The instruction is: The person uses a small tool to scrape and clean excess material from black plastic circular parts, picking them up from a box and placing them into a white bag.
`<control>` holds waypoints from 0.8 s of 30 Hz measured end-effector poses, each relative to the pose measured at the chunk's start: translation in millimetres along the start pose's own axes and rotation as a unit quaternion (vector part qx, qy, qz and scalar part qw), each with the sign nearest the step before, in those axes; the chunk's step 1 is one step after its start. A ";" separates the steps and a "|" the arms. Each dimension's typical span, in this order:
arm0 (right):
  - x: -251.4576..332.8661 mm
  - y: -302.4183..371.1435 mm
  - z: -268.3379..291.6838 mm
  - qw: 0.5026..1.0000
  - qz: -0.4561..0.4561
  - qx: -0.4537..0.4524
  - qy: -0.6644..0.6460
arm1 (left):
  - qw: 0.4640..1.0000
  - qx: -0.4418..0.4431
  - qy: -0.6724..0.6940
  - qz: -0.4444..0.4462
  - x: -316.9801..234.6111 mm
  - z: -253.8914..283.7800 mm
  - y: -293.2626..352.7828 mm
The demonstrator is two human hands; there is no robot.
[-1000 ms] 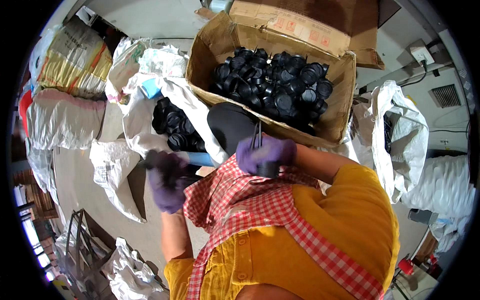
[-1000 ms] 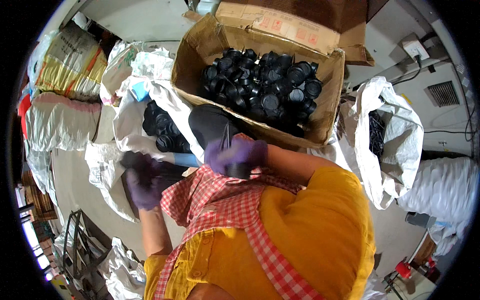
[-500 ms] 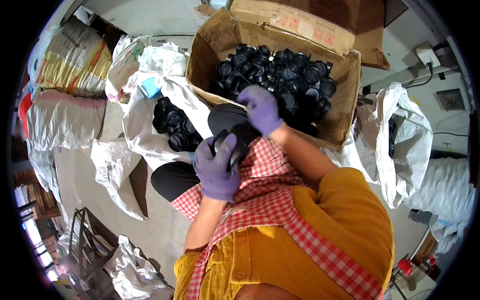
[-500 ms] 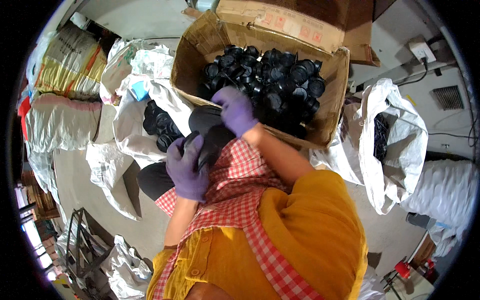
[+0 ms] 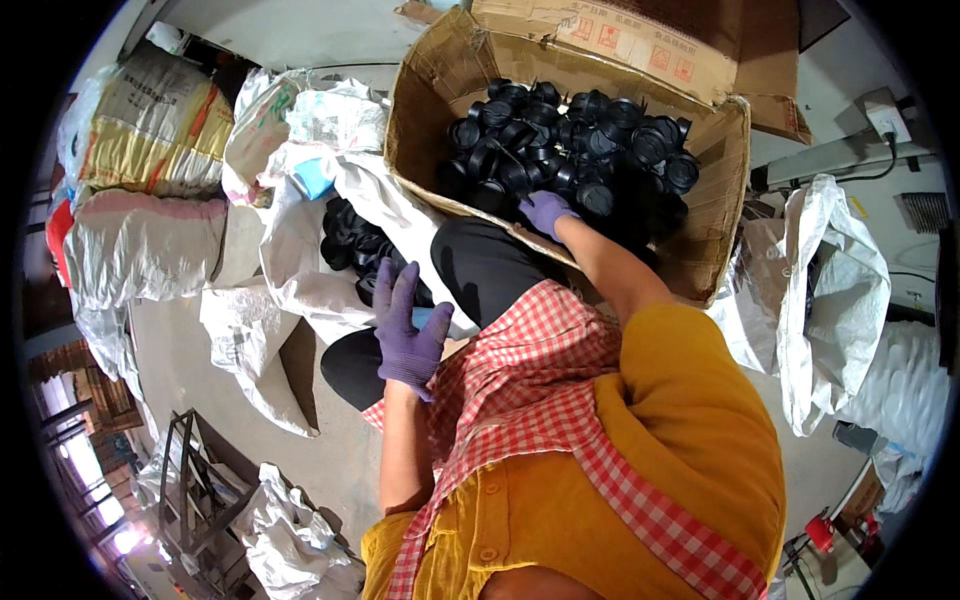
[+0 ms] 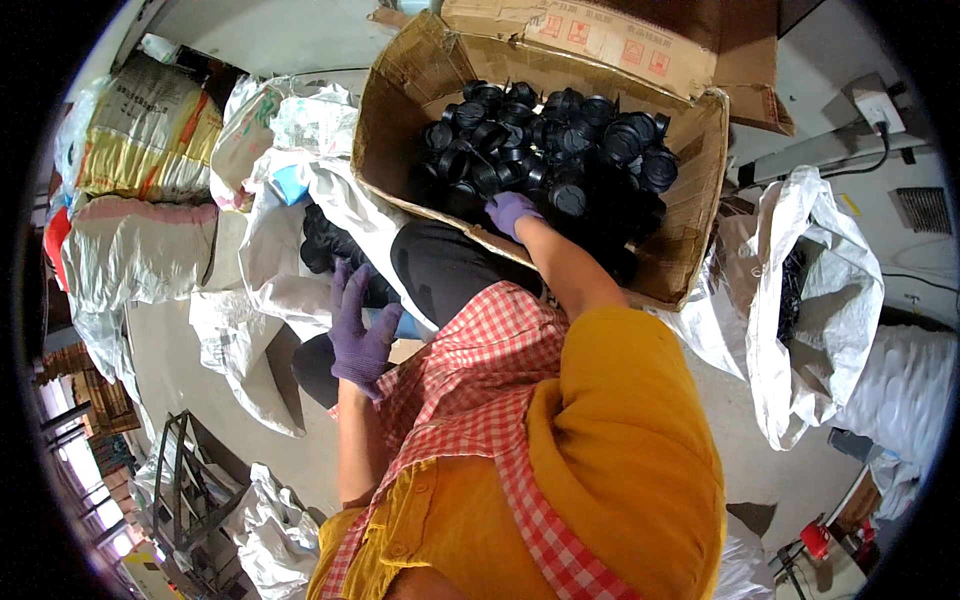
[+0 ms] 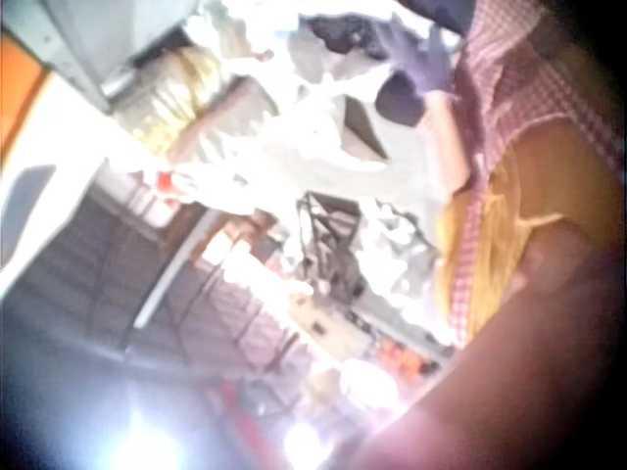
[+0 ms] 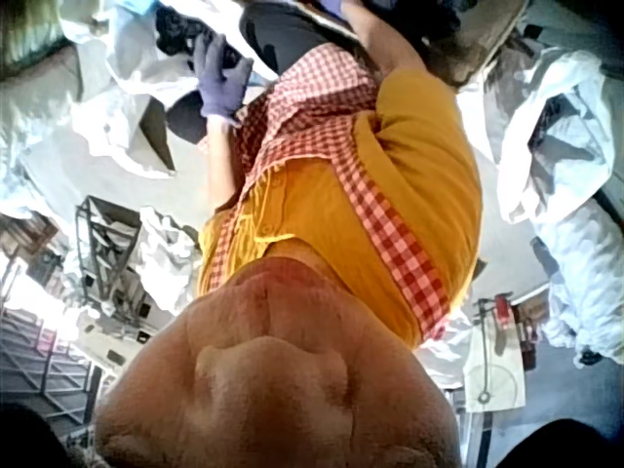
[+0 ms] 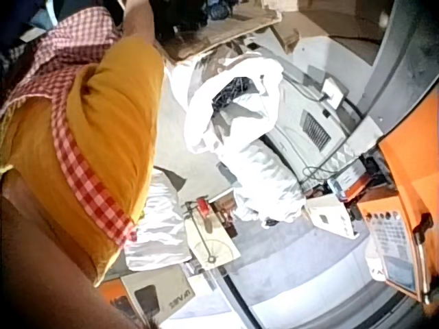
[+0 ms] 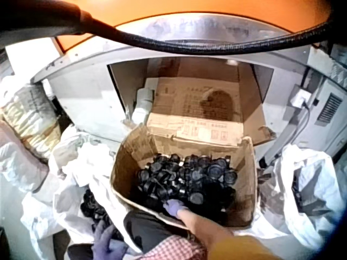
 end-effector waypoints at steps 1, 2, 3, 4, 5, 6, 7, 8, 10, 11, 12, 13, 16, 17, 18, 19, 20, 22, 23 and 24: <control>11.5 14.9 11.6 0.998 0.029 -0.041 -0.037 | 0.997 0.010 0.076 0.019 10.8 -5.3 1.1; 24.3 20.3 18.6 0.993 0.093 -0.055 -0.054 | 0.988 0.021 0.151 0.037 23.8 -12.9 2.6; 43.3 39.1 35.9 0.979 0.160 -0.114 -0.052 | 0.972 0.031 0.225 0.053 30.9 -19.6 2.9; 66.7 66.2 51.5 0.958 0.227 -0.170 -0.049 | 0.942 0.038 0.327 0.072 30.7 -26.5 1.0; 92.6 101.8 64.2 0.943 0.273 -0.185 -0.046 | 0.915 0.030 0.394 0.084 22.5 -29.7 -2.6; 115.5 137.9 74.3 0.925 0.318 -0.204 -0.044 | 0.883 0.023 0.459 0.094 6.6 -31.4 -8.2; 134.8 167.1 75.9 0.883 0.402 -0.243 0.025 | 0.847 0.021 0.521 0.100 -9.2 -34.0 -14.4; 159.2 196.5 67.2 0.844 0.475 -0.233 0.087 | 0.849 0.041 0.522 0.077 -24.2 -32.3 -16.0; 190.2 227.2 20.9 0.818 0.495 -0.113 0.269 | 0.757 0.109 0.643 0.024 -35.4 -45.6 -19.5; 201.4 258.7 4.4 0.762 0.556 -0.115 0.313 | 0.715 0.126 0.686 0.034 -38.6 -52.3 -18.1; 204.3 274.8 1.9 0.758 0.590 -0.101 0.258 | 0.761 0.124 0.635 0.045 -31.6 -52.6 -16.7; 206.3 284.9 2.0 0.751 0.623 -0.086 0.202 | 0.750 0.126 0.648 0.035 -30.0 -52.0 -11.1; 166.9 271.7 31.9 0.805 0.583 -0.097 -0.050 | 0.709 0.059 0.700 0.070 -15.7 -41.4 1.4; 149.3 257.6 41.6 0.825 0.538 -0.117 -0.131 | 0.709 0.081 0.695 0.086 -16.8 -36.6 9.6; 149.9 256.2 47.8 0.849 0.503 -0.148 -0.064 | 0.719 0.128 0.678 0.084 -13.7 -36.1 15.5; 150.9 256.2 52.3 0.868 0.464 -0.178 0.004 | 0.726 0.176 0.660 0.082 -13.2 -36.8 21.2; 157.3 260.5 38.3 0.849 0.512 -0.124 0.051 | 0.711 0.205 0.666 0.095 -13.2 -39.3 29.9; 177.4 279.2 10.9 0.801 0.574 -0.064 0.159 | 0.671 0.271 0.688 0.057 -26.5 -47.5 34.4; 183.1 283.3 -0.6 0.780 0.596 -0.041 0.184 | 0.658 0.276 0.698 0.059 -31.3 -49.9 38.4; 188.7 286.6 -4.6 0.770 0.608 -0.035 0.192 | 0.652 0.315 0.688 0.051 -43.8 -46.3 41.1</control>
Point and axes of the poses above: each hand's wrist, its own y-axis away from the middle knuckle, its own z-axis out of the back of the hand, x = y × z, the point moved 8 cm from there along -y, towards the middle knuckle, and after that the axes turned 14 degrees about x, right-handed, at the moved point
